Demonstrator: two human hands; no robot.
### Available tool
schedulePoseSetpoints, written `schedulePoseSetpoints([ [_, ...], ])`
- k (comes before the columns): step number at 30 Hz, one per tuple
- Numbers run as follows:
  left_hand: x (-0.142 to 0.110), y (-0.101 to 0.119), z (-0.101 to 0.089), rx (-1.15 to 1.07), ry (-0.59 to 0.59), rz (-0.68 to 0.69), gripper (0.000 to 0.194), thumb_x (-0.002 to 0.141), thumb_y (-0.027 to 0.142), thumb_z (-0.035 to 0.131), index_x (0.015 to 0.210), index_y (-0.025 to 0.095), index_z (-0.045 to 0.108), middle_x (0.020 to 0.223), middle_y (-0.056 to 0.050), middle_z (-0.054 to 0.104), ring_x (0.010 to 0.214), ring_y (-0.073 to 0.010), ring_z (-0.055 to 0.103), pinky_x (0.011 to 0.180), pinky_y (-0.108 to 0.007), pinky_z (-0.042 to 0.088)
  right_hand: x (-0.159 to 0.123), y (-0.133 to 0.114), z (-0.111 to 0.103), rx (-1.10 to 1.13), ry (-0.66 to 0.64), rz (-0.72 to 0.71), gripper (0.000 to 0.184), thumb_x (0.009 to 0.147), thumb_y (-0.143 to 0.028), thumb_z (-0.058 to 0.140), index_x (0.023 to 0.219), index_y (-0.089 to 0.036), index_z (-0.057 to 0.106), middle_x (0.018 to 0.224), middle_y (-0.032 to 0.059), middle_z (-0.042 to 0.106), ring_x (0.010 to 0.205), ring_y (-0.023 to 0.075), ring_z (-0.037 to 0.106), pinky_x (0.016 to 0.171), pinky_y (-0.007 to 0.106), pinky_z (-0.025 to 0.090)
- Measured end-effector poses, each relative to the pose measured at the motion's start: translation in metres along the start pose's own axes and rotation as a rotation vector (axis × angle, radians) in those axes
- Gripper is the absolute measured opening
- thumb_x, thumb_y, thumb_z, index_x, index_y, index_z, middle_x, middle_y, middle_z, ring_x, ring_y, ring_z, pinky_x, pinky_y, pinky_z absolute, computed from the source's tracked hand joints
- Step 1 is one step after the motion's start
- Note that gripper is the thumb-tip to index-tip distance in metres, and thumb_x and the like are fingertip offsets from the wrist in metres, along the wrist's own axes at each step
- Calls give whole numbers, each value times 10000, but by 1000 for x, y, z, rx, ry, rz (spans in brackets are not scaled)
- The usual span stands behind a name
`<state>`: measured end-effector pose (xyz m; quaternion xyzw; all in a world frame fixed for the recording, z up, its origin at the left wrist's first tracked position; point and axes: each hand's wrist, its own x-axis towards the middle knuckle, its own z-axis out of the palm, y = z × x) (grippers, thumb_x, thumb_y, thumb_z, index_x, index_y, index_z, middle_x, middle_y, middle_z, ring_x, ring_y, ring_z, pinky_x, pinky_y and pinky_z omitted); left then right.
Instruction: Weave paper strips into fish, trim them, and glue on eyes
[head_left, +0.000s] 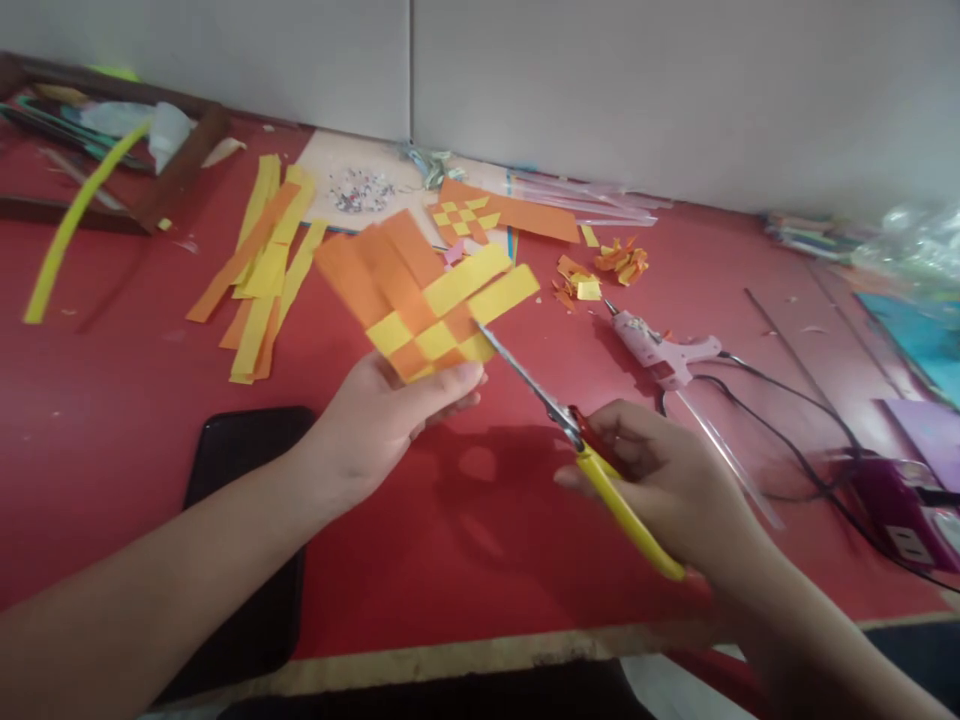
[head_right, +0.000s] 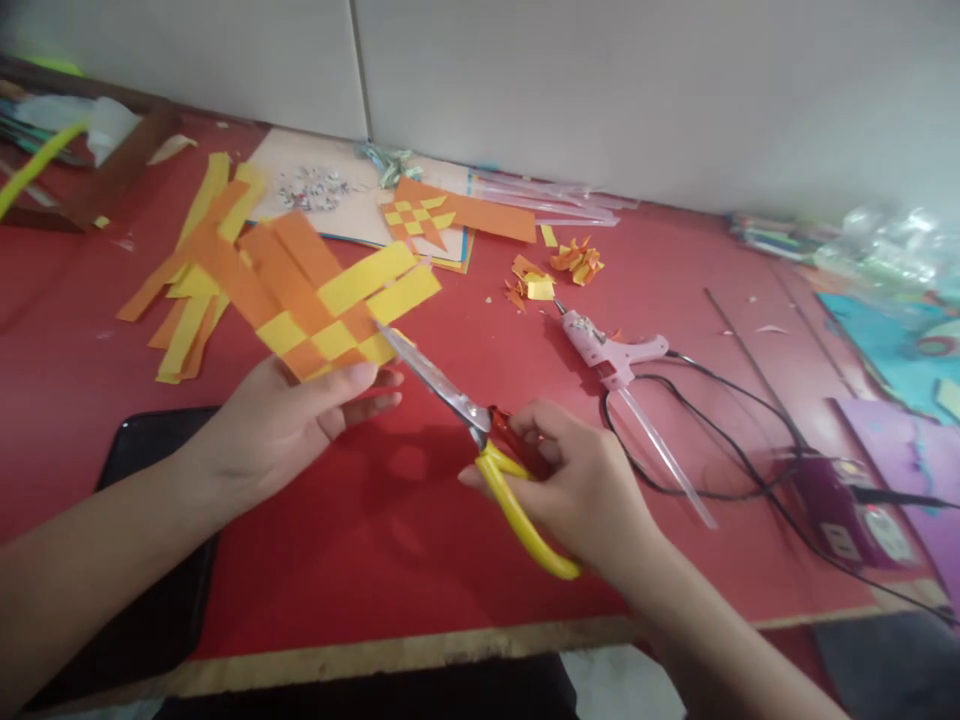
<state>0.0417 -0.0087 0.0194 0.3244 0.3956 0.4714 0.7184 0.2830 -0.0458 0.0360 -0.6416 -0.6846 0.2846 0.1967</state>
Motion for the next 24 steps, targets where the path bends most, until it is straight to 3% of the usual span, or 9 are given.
schedulePoseSetpoints([
  [3, 2, 2, -3, -1, 76, 61, 150, 766, 246, 763, 886, 234, 673, 907, 27, 720, 915, -143, 695, 817, -275, 617, 11, -10, 8, 89, -94, 30, 484, 665, -627, 759, 720, -214, 512, 574, -61, 436, 489, 99, 402, 422, 223, 330],
  [8, 5, 9, -6, -20, 238, 135, 157, 771, 325, 751, 841, 219, 660, 913, 6, 696, 889, -184, 687, 684, -305, 649, 17, -7, 14, 93, -155, 26, 474, 664, -608, 762, 721, -215, 504, 583, -67, 404, 509, 102, 378, 440, 231, 318],
  [16, -3, 5, 3, -101, 76, 118, 71, 818, 275, 773, 885, 285, 754, 883, 56, 745, 829, -105, 697, 714, -200, 629, 2, 5, 8, 215, -269, 81, 423, 703, -574, 722, 743, -211, 509, 645, -51, 384, 568, 109, 359, 487, 244, 326],
  [24, -7, 8, 2, -98, 64, 54, 70, 776, 276, 794, 813, 217, 784, 840, 3, 742, 822, -158, 690, 740, -289, 645, 4, 10, 7, 317, -322, 88, 446, 680, -588, 735, 756, -203, 523, 674, -39, 404, 591, 111, 373, 510, 248, 331],
])
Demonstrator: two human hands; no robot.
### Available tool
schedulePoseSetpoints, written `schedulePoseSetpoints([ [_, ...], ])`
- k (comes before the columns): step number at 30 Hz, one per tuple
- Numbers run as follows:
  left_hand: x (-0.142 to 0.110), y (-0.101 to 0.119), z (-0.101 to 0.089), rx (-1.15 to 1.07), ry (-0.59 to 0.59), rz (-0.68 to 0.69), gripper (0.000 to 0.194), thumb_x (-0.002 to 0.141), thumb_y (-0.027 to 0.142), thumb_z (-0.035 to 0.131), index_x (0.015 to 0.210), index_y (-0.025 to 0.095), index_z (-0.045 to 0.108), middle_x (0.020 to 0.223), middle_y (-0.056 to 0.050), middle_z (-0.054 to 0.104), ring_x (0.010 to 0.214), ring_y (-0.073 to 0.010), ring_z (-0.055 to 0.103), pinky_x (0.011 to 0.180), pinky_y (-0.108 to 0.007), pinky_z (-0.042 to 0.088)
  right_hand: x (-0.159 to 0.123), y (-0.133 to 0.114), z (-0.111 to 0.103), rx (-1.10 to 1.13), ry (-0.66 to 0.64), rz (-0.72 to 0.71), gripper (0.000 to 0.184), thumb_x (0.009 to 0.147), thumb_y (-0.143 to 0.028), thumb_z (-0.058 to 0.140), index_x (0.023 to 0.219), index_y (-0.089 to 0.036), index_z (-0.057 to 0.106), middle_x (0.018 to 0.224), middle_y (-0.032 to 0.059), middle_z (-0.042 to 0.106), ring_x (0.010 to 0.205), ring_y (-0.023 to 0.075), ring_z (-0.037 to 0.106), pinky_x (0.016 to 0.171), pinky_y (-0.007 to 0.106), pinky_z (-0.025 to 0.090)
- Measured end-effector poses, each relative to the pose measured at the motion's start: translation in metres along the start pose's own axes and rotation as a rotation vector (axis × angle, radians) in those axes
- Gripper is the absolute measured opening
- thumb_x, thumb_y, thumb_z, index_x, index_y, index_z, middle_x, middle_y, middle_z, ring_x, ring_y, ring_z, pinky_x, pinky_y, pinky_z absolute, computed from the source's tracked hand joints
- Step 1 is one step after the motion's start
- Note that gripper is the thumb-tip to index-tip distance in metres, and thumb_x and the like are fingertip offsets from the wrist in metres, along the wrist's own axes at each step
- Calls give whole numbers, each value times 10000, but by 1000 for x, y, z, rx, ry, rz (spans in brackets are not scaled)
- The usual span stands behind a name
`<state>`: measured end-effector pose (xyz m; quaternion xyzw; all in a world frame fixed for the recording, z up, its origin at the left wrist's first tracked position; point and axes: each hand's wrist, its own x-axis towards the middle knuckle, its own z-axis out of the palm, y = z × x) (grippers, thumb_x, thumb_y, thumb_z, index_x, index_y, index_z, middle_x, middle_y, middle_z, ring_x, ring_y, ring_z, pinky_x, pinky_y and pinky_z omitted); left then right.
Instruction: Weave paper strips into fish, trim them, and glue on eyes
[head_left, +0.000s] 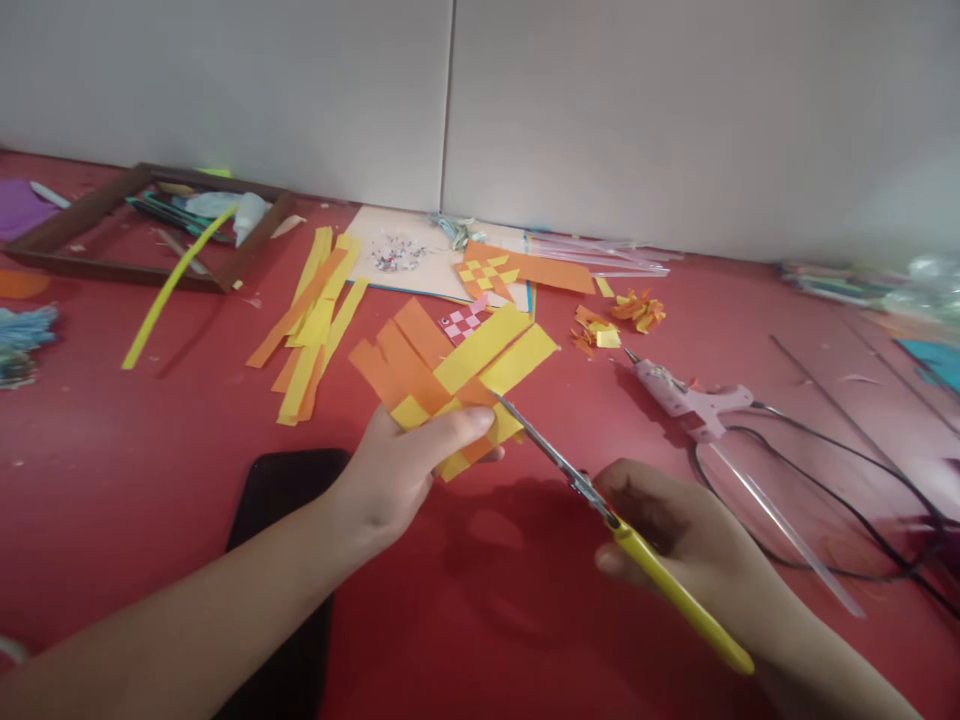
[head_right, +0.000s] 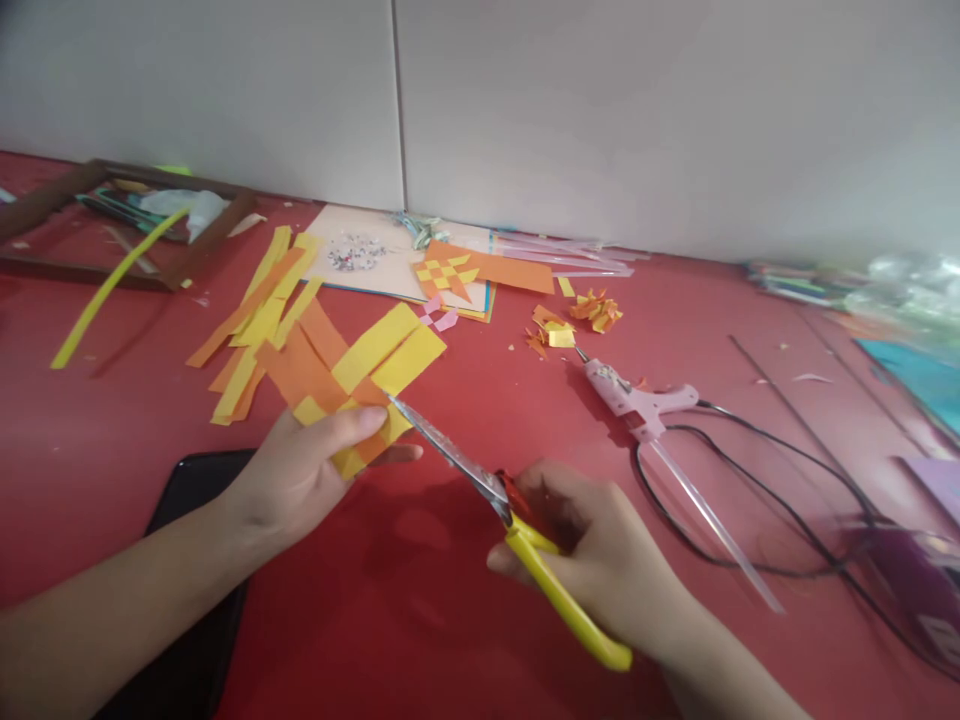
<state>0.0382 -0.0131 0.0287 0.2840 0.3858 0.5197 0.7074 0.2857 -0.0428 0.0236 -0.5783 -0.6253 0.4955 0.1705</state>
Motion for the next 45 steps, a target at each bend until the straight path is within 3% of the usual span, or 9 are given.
schedulePoseSetpoints([
  [6, 0, 1, 0, 12, -19, -9, 96, 739, 296, 817, 782, 218, 783, 830, 1, 745, 825, -176, 696, 699, -278, 641, -1, 1, -4, 17, -58, -24, 425, 691, -551, 742, 734, -202, 504, 674, -42, 390, 599, 109, 357, 513, 244, 301],
  [11, 0, 4, 0, 77, 126, 70, 200, 748, 382, 814, 823, 201, 776, 813, -17, 735, 781, -179, 703, 667, -256, 613, -3, -1, -3, 5, -29, -58, 429, 719, -574, 713, 732, -206, 494, 669, -40, 393, 590, 110, 358, 502, 244, 302],
  [15, 0, 5, -1, 167, 43, 157, 161, 803, 349, 778, 907, 225, 777, 912, -17, 751, 857, -181, 710, 731, -254, 606, -4, -1, -2, -24, -13, -89, 437, 726, -587, 709, 727, -206, 495, 661, -43, 386, 582, 107, 349, 491, 239, 308],
  [19, 1, 3, -1, 180, 59, 219, 168, 793, 317, 790, 930, 221, 773, 948, -15, 750, 880, -176, 702, 768, -262, 604, -5, -1, -3, -69, 7, -112, 420, 741, -574, 709, 707, -200, 522, 632, -40, 402, 558, 102, 353, 464, 232, 297],
  [31, -2, 0, -1, 190, 35, 246, 97, 810, 259, 774, 903, 233, 773, 952, 3, 748, 903, -171, 696, 798, -272, 605, -2, -7, 0, -229, 64, -259, 480, 786, -571, 676, 613, -199, 428, 575, -68, 311, 519, 81, 267, 432, 217, 229],
  [38, -2, -1, 0, 174, 44, 218, 98, 803, 278, 774, 888, 229, 768, 931, 0, 755, 877, -182, 706, 768, -271, 605, 0, -5, -1, -193, 51, -192, 591, 719, -712, 659, 561, -198, 412, 551, -65, 294, 509, 82, 253, 421, 220, 219],
  [45, -2, -1, 3, 196, 65, 232, 115, 792, 311, 769, 878, 235, 758, 914, -12, 752, 869, -204, 702, 763, -301, 599, 0, -8, -1, -173, 48, -168, 587, 690, -725, 677, 571, -189, 471, 533, -67, 309, 507, 85, 259, 414, 216, 232],
])
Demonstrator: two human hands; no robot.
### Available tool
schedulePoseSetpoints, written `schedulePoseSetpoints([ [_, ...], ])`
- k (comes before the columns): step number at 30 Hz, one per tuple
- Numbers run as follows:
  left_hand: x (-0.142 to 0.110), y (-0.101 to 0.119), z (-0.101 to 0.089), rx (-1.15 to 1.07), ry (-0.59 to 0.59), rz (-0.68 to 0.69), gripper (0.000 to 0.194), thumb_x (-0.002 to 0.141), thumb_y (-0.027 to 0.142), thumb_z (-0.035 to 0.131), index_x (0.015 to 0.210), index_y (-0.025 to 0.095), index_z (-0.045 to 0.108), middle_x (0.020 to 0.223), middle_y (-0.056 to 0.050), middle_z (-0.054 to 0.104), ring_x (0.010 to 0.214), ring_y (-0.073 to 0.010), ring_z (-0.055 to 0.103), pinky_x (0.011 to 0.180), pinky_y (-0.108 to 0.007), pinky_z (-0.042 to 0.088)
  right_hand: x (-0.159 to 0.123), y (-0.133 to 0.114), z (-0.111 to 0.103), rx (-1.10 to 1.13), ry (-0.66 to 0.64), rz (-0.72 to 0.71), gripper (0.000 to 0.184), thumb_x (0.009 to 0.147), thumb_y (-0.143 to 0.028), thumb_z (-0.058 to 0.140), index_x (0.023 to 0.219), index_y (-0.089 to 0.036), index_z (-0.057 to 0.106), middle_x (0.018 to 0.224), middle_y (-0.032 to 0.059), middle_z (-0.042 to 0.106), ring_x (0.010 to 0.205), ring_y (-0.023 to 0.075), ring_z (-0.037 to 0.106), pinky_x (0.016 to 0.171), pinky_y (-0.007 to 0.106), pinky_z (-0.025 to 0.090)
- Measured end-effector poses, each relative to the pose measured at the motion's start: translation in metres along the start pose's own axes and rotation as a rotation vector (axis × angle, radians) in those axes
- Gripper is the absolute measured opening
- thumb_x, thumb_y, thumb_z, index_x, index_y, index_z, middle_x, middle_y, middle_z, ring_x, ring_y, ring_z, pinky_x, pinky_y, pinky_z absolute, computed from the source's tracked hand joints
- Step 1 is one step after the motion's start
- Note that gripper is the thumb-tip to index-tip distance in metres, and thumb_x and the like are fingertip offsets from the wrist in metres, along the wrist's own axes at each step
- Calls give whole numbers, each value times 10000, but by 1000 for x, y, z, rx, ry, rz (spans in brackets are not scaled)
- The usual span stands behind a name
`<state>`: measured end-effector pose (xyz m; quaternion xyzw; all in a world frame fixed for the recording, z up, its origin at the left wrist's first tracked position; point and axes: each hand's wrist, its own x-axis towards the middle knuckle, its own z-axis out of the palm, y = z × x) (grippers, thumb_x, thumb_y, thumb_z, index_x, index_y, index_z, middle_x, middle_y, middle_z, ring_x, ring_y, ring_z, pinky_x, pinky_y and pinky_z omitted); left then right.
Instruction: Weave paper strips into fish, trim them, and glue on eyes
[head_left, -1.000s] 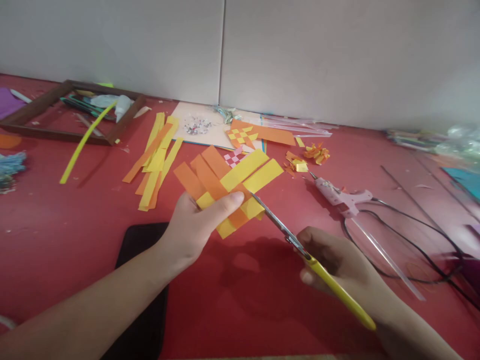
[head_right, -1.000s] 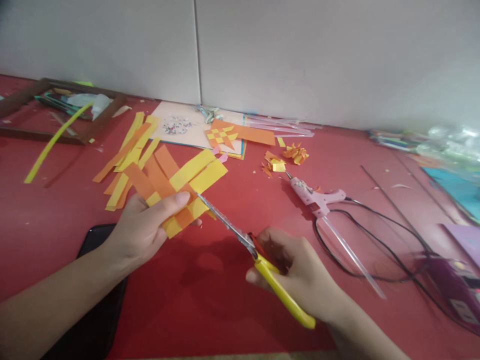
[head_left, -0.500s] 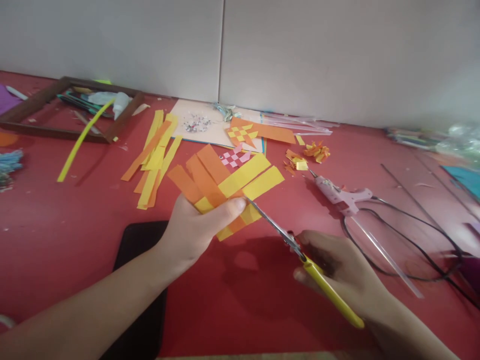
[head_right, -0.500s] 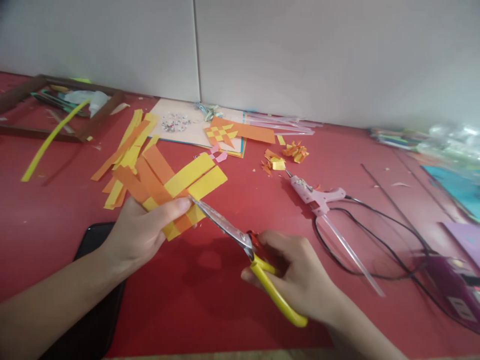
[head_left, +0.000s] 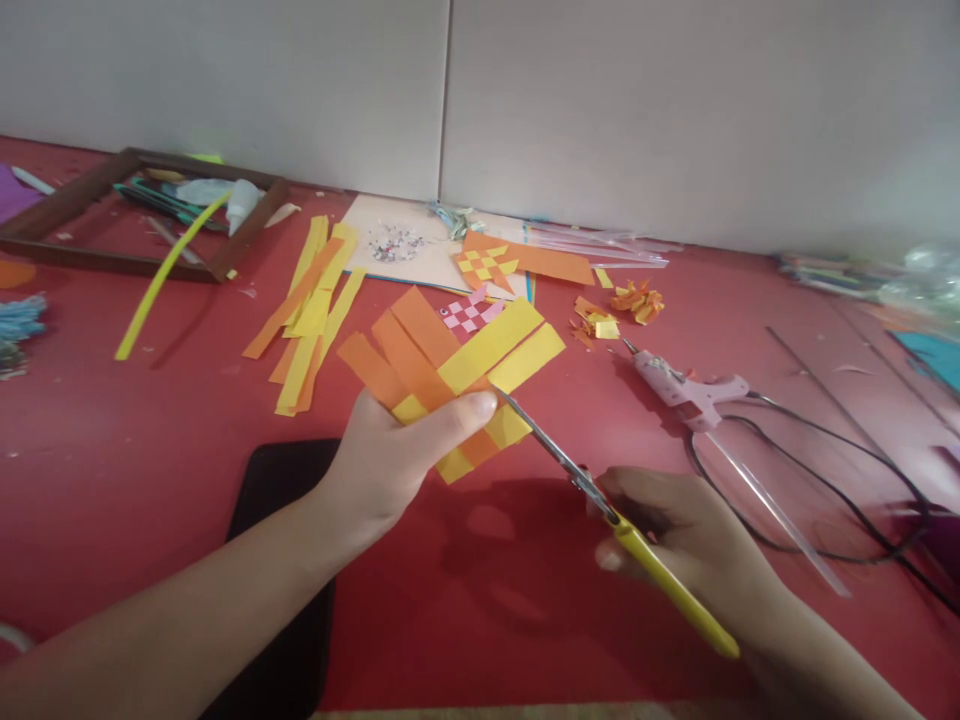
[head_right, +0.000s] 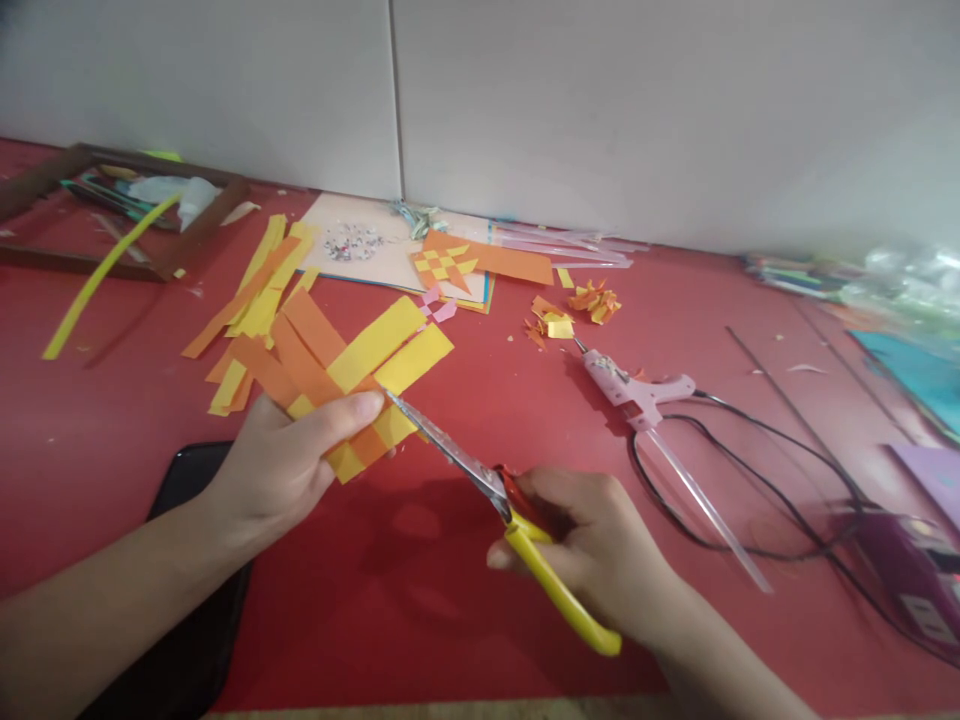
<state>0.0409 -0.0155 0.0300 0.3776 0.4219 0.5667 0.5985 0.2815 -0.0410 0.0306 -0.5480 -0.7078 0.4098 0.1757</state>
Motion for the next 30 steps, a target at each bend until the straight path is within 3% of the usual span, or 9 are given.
schedulePoseSetpoints([
  [6, 0, 1, 0, 22, 2, -3, 128, 792, 335, 766, 855, 224, 756, 888, -7, 742, 853, -189, 690, 769, -295, 591, 0, -3, 1, -9, 11, 27, 575, 674, -697, 708, 563, -200, 440, 539, -58, 320, 502, 87, 277, 419, 222, 239],
  [13, -2, 2, -1, -19, -69, -5, 152, 800, 300, 766, 929, 222, 745, 977, -11, 747, 937, -204, 697, 830, -299, 583, -4, 3, 2, -80, 42, -94, 531, 738, -682, 672, 628, -196, 489, 577, -49, 368, 522, 91, 292, 433, 231, 251],
  [24, -3, 0, 1, -28, -128, 14, 164, 816, 312, 747, 957, 229, 735, 997, -27, 751, 977, -233, 701, 845, -328, 581, -3, 1, 4, -16, 52, -27, 571, 676, -713, 706, 589, -194, 484, 546, -55, 351, 520, 91, 286, 422, 221, 260],
  [30, -4, 0, -2, -5, -12, -18, 153, 816, 375, 740, 863, 229, 738, 894, -11, 733, 898, -232, 699, 767, -326, 589, -3, 1, 4, -68, 52, -32, 559, 682, -684, 720, 584, -194, 470, 551, -54, 355, 517, 88, 287, 427, 223, 248],
])
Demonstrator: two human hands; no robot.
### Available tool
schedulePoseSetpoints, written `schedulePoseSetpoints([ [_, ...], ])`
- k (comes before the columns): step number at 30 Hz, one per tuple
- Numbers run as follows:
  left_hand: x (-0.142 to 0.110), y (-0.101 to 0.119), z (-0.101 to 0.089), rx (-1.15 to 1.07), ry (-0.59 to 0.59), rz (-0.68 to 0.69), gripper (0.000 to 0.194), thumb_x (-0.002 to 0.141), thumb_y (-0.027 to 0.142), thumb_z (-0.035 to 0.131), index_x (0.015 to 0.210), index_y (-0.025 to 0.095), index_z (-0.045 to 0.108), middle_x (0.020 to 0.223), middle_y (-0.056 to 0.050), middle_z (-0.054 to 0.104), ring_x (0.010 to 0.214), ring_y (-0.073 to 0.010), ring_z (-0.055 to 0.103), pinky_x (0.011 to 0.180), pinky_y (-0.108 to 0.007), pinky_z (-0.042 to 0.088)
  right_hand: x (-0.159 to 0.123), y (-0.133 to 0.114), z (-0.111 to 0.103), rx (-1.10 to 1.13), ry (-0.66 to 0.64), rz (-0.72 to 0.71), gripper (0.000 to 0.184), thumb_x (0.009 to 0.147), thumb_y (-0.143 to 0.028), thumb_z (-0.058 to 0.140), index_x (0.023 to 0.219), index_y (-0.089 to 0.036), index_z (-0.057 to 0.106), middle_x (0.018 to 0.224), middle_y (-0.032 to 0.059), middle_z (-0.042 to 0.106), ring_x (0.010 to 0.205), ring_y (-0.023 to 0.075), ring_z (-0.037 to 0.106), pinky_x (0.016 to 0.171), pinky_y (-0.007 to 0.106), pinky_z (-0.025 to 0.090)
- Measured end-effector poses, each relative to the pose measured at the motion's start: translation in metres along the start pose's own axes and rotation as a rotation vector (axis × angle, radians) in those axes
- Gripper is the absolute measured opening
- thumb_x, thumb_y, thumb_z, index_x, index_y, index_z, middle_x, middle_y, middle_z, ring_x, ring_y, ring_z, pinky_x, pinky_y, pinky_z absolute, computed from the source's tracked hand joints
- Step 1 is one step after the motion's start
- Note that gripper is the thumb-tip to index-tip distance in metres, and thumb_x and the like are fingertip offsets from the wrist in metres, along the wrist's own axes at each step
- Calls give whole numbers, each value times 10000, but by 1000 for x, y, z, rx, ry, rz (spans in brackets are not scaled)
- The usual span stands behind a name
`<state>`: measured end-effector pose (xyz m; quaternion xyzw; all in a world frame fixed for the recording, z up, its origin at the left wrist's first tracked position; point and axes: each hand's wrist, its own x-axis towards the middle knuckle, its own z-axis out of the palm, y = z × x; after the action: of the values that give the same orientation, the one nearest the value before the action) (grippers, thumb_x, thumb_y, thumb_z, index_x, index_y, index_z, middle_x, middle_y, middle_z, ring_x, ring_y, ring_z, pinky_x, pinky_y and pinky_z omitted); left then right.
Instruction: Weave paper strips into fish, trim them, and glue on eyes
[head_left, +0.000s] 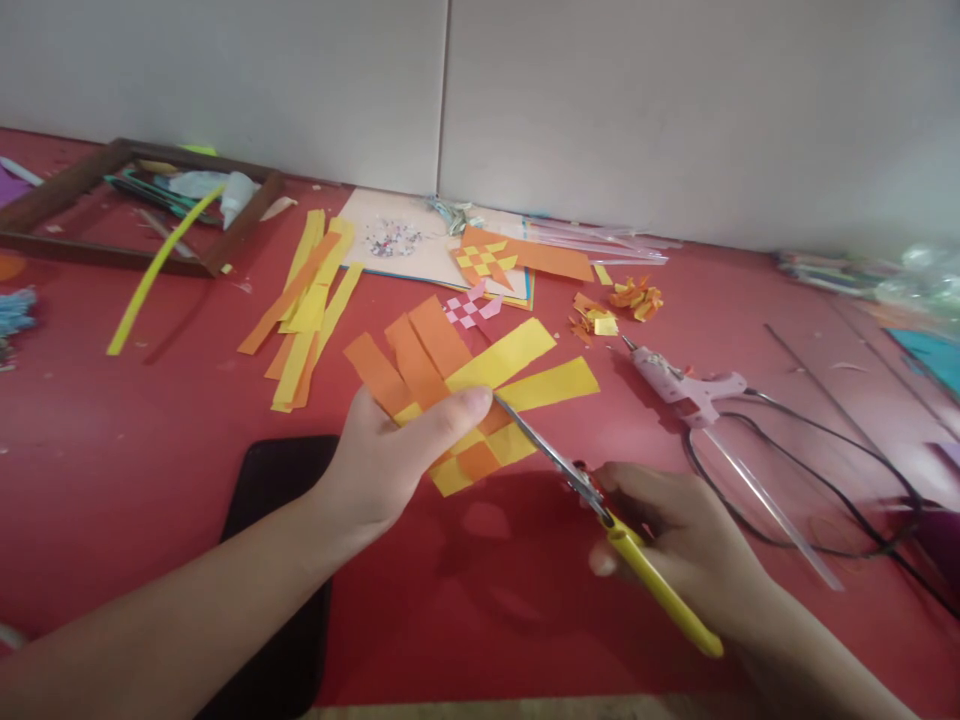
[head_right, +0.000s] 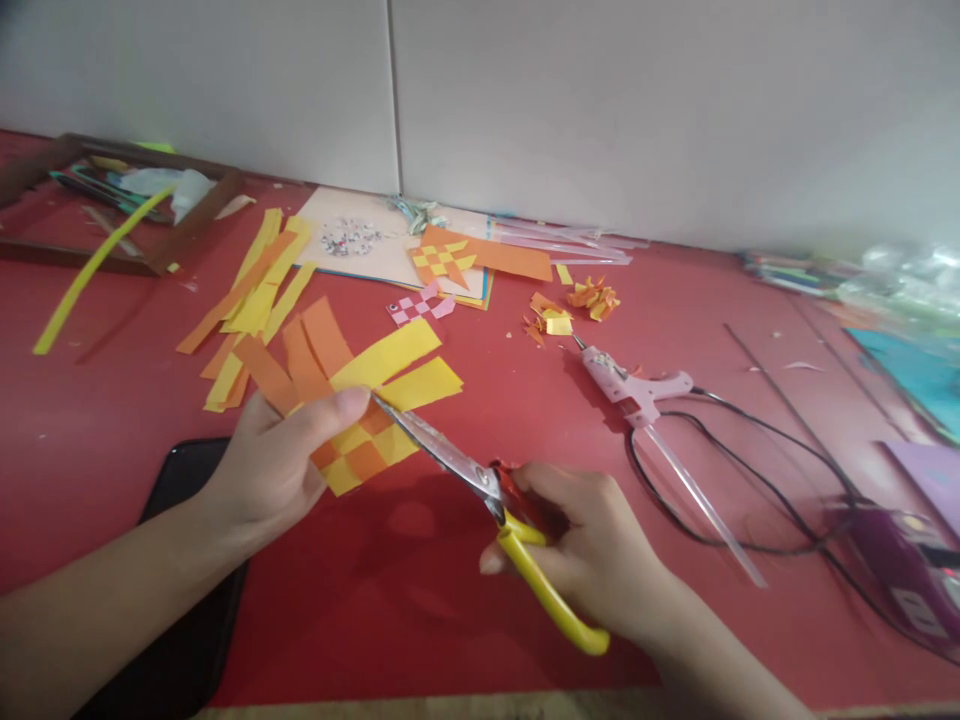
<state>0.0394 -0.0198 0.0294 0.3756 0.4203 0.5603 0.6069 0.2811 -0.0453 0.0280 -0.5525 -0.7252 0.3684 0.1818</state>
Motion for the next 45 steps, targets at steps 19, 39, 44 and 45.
schedulePoseSetpoints([
  [19, -1, 1, 3, -2, 23, 29, 191, 805, 423, 747, 792, 234, 721, 850, -10, 725, 878, -234, 699, 751, -332, 589, -3, 4, -1, 108, -83, 27, 615, 670, -790, 651, 645, -188, 526, 588, -51, 346, 535, 91, 283, 431, 227, 252],
  [39, 3, 0, 1, 304, 135, 289, 142, 829, 298, 706, 722, 212, 673, 722, 25, 693, 716, -155, 684, 664, -241, 577, -1, 4, -2, 59, -57, 76, 546, 684, -704, 697, 643, -189, 520, 578, -53, 347, 530, 96, 303, 442, 231, 252],
  [44, 1, 8, 6, 409, 186, 323, 30, 803, 225, 700, 788, 232, 674, 797, 40, 746, 744, -154, 717, 668, -223, 585, -4, 6, -4, 157, -144, 99, 499, 718, -646, 701, 671, -194, 494, 615, -56, 336, 555, 95, 289, 450, 224, 259],
  [45, 0, 9, 7, 423, 198, 325, 36, 793, 224, 704, 787, 233, 669, 796, 36, 750, 748, -162, 721, 677, -233, 589, -4, 6, -4, 158, -147, 93, 490, 723, -636, 700, 673, -195, 492, 618, -57, 334, 556, 94, 287, 449, 223, 257],
])
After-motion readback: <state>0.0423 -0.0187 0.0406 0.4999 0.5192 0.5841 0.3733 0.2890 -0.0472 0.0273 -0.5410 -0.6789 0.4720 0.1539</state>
